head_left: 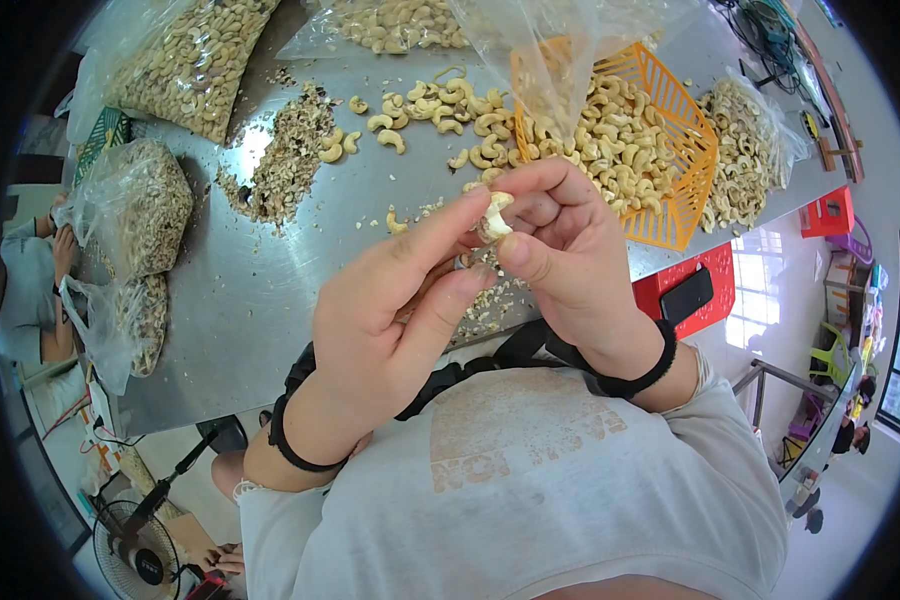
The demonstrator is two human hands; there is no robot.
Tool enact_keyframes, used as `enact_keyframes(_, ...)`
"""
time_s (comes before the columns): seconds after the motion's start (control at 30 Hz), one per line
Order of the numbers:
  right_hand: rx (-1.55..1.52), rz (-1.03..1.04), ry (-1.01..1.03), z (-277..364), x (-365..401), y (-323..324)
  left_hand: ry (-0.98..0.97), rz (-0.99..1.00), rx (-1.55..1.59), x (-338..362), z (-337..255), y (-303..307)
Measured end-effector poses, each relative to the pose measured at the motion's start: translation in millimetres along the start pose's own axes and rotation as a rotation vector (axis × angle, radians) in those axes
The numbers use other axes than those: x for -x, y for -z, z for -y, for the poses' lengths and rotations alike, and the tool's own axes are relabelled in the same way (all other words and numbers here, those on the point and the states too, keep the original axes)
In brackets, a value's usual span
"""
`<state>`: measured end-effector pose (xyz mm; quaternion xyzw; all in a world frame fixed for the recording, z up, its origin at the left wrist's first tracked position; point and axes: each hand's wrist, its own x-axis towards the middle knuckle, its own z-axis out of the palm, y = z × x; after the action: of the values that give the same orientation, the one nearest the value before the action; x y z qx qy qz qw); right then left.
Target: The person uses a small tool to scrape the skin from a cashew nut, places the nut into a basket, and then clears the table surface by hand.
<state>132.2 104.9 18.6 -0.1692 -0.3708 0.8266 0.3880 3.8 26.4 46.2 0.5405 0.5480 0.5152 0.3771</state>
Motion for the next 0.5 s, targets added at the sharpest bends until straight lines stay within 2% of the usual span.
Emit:
enact_keyframes(0.13,0.006,-0.035,0.002,-1.0,1.1,-2.1,-0.040,-0.021,-0.088,-0.6,2.5,-0.6)
enact_keyframes(0.2,0.003,-0.051,-0.001,-0.9,1.4,-4.1,-0.126,-0.044,-0.219,-1.3,4.4,-0.6)
enact_keyframes(0.33,0.042,-0.077,0.008,-2.0,2.1,-3.9,-0.172,-0.075,-0.301,-2.8,7.5,-2.0)
enact_keyframes(0.4,0.054,-0.088,0.021,-3.4,2.8,-5.4,-0.257,-0.103,-0.354,-3.7,11.4,-1.3)
enact_keyframes(0.43,0.066,-0.099,0.034,-3.8,3.0,-5.9,-0.257,-0.103,-0.354,-3.1,11.0,-1.0)
enact_keyframes(0.5,0.046,-0.086,0.021,-3.0,2.6,-4.5,-0.093,-0.077,-0.167,-1.4,9.4,-0.3)
